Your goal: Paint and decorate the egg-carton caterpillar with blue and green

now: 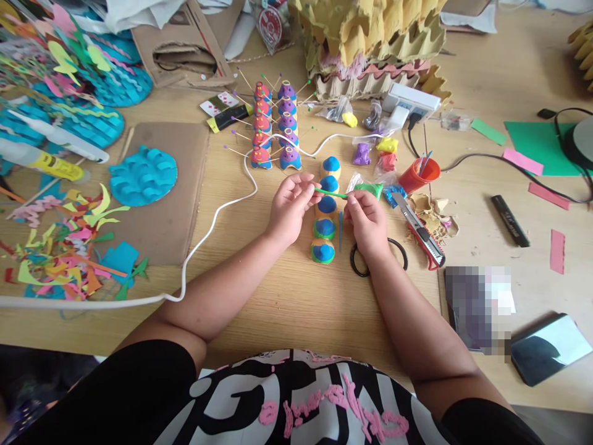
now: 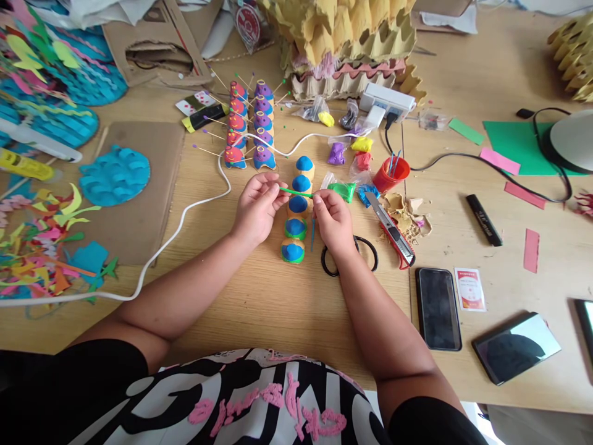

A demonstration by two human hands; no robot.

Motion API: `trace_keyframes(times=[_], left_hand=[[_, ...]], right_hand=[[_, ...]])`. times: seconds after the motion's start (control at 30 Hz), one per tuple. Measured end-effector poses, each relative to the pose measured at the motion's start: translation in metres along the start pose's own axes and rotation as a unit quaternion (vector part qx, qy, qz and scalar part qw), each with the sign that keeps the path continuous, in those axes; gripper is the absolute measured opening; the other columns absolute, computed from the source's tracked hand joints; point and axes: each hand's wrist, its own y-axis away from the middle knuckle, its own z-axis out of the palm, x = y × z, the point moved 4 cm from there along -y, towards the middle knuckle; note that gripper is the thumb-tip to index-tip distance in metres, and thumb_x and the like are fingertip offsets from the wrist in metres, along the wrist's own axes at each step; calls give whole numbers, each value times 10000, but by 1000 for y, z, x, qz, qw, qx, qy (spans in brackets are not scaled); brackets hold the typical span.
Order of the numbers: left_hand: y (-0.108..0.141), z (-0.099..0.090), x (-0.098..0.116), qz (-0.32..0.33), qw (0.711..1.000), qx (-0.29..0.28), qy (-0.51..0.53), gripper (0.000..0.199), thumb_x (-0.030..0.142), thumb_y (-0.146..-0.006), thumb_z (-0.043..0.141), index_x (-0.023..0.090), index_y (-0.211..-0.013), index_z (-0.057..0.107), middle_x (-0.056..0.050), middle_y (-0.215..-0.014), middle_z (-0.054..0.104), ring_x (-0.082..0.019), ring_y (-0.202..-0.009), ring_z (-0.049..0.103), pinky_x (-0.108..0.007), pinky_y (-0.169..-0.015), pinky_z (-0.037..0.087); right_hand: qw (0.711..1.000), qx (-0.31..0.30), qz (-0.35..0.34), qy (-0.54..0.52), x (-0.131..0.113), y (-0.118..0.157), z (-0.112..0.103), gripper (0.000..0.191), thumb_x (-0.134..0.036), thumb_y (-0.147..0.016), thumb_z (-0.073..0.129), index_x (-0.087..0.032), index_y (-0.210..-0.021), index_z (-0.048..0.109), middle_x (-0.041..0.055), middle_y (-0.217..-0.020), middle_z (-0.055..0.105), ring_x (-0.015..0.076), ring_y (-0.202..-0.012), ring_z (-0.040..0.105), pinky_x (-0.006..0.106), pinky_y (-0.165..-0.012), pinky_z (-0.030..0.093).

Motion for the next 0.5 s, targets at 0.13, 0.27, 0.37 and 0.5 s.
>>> trace_keyframes(times=[0.13,0.27,0.37,0.5], left_hand=[[2,1,2,29,997,-2,-65,496,657,-891,856,270,-1133,661,-28,-1067,793,-139,-938,783,-290,-883,651],[6,3,9,67,991,-4,-114,402,578,-911,845,254,-1099,699,-18,-956,783,-153,-921,772,-285,-842,627],[10,5,15,92,982,-12,-167,256,426,-934,794,243,-1103,735,-9,-928,785,-142,-865,748,-275,-815,602],[13,7,20,129,962,-11,-242,173,264,-922,729,235,-1088,768,17,-848,758,-120,-744,684,-255,-714,539]], right_hand=[[1000,2,3,27,-1,1,0,560,-820,-898,747,-274,-922,625,-28,-717,557,161,-664,525,331,-640,469],[997,-2,-12,71,-3,4,2,449,-683,-930,744,-268,-842,599,-27,-691,545,153,-636,473,329,-617,422],[992,4,-33,120,-6,7,3,348,-560,-937,713,-259,-804,602,-22,-672,560,153,-626,474,329,-608,402],[983,6,-62,175,-8,9,3,224,-426,-925,675,-252,-795,623,-24,-649,563,151,-611,467,329,-601,383]])
